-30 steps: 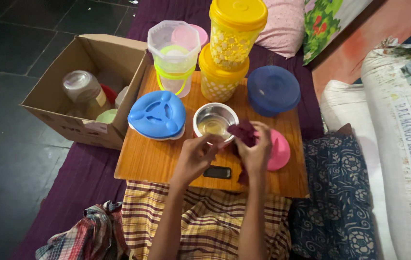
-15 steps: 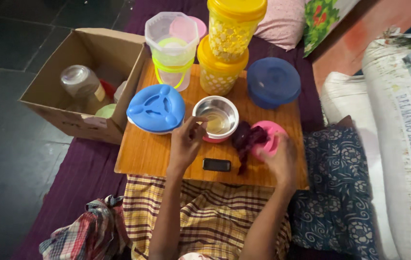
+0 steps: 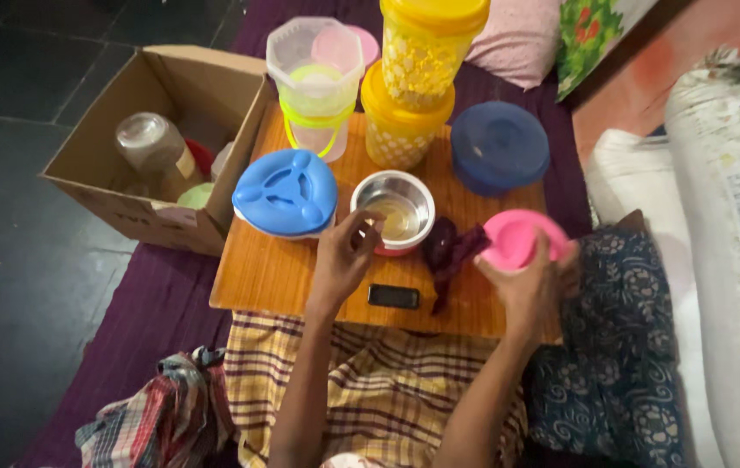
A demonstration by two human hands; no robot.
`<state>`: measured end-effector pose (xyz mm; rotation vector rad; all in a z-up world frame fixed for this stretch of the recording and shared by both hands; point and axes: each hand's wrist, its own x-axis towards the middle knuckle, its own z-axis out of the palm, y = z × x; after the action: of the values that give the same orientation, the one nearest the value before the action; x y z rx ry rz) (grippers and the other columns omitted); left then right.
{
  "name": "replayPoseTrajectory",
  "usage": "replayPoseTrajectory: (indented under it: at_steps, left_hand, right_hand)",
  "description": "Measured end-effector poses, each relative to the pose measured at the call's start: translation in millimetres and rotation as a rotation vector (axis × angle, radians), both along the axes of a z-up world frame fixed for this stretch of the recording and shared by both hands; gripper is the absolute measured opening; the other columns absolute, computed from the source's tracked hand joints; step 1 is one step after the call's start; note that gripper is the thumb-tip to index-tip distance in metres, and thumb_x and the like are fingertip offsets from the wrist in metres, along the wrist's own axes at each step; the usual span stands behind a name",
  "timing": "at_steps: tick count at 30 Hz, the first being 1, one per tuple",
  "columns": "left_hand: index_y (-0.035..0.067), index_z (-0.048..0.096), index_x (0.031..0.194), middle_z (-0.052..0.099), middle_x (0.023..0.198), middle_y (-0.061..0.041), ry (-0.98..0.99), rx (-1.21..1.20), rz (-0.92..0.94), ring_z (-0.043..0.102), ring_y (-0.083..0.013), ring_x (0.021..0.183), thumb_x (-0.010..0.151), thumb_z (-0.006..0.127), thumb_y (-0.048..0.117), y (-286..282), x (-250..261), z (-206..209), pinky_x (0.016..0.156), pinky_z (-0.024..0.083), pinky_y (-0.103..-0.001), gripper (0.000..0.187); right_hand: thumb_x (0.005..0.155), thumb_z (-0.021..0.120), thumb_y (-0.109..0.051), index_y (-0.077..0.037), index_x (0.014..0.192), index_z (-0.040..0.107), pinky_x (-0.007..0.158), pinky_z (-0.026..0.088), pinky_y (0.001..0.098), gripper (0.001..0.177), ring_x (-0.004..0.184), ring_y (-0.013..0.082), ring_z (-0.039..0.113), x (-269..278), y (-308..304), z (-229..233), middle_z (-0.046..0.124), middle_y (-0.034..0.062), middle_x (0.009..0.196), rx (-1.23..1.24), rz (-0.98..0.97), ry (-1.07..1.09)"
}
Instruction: The person wipes the exterior of several plastic containers with a dark cloth. They open and close a pink container, then repeatedly wipe a blue container and its lid, turning the items over to clean multiple sides.
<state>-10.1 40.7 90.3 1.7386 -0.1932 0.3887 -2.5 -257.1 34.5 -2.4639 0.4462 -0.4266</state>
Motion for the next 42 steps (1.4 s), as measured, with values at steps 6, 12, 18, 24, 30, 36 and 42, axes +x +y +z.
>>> replayPoseTrajectory:
  at_steps: [6,12,18,24,30,36,42]
  left_hand:
    - [0.005,0.072,0.104,0.067,0.072,-0.008,-0.058,0.096,0.107,0.063,-0.0141,0.057,0.096,0.069,0.014,-3,0,-4,0.055,0.048,-0.030,0.012]
    - [0.003,0.071,0.106,0.074,0.096,-0.015,0.050,0.169,0.202,0.070,-0.0268,0.083,0.098,0.069,0.018,-8,2,-11,0.075,0.054,-0.038,0.017]
    - [0.002,0.049,0.146,0.047,0.153,-0.025,-0.087,0.263,0.211,0.045,-0.0429,0.142,0.099,0.064,0.017,-4,6,-29,0.118,0.037,-0.048,0.051]
    - [-0.002,0.042,0.149,0.038,0.155,-0.032,-0.098,0.310,0.221,0.035,-0.0470,0.146,0.094,0.072,0.026,-18,24,-62,0.120,0.030,-0.050,0.069]
    - [-0.004,0.043,0.148,0.043,0.152,-0.029,-0.096,0.285,0.227,0.039,-0.0448,0.145,0.089,0.075,0.031,-15,32,-82,0.119,0.032,-0.049,0.076]
    - [-0.011,0.038,0.150,0.044,0.151,-0.033,-0.181,0.276,0.241,0.041,-0.0460,0.142,0.093,0.071,0.030,-17,23,-72,0.118,0.032,-0.050,0.077]
    - [-0.008,0.044,0.145,0.052,0.141,-0.031,-0.085,0.245,0.256,0.051,-0.0451,0.131,0.089,0.073,0.027,-14,18,-55,0.111,0.042,-0.047,0.072]
  right_hand:
    - [0.055,0.106,-0.049,-0.017,0.147,0.055,0.109,0.032,0.0659,0.110,0.140,0.0522,0.038,-7,35,29,0.032,0.0332,0.157,-0.304,-0.317,-0.484]
    - [0.061,0.099,-0.043,-0.020,0.147,0.054,0.120,0.040,0.0559,0.100,0.146,0.0453,0.043,16,115,20,0.039,0.0252,0.158,0.096,0.430,-0.531]
    - [0.053,0.099,-0.036,-0.020,0.149,0.051,0.112,0.031,0.0593,0.108,0.142,0.0498,0.035,17,156,11,0.028,0.0289,0.158,0.020,0.437,-0.329]
    - [0.047,0.099,-0.035,-0.024,0.141,0.058,0.113,0.031,0.0575,0.102,0.142,0.0440,0.037,0,141,35,0.036,0.0215,0.154,-0.074,0.512,-0.211]
    - [0.045,0.099,-0.036,-0.021,0.137,0.059,0.112,0.034,0.0555,0.102,0.139,0.0414,0.040,-8,127,38,0.039,0.0202,0.152,-0.024,0.593,-0.165]
    - [0.066,0.089,-0.030,-0.025,0.149,0.053,0.114,0.031,0.0588,0.091,0.145,0.0424,0.039,11,151,19,0.030,0.0222,0.163,-0.084,0.510,-0.318]
    - [0.075,0.087,-0.036,-0.023,0.153,0.047,0.109,0.026,0.0647,0.088,0.145,0.0483,0.032,21,160,6,0.023,0.0272,0.162,-0.086,0.445,-0.367]
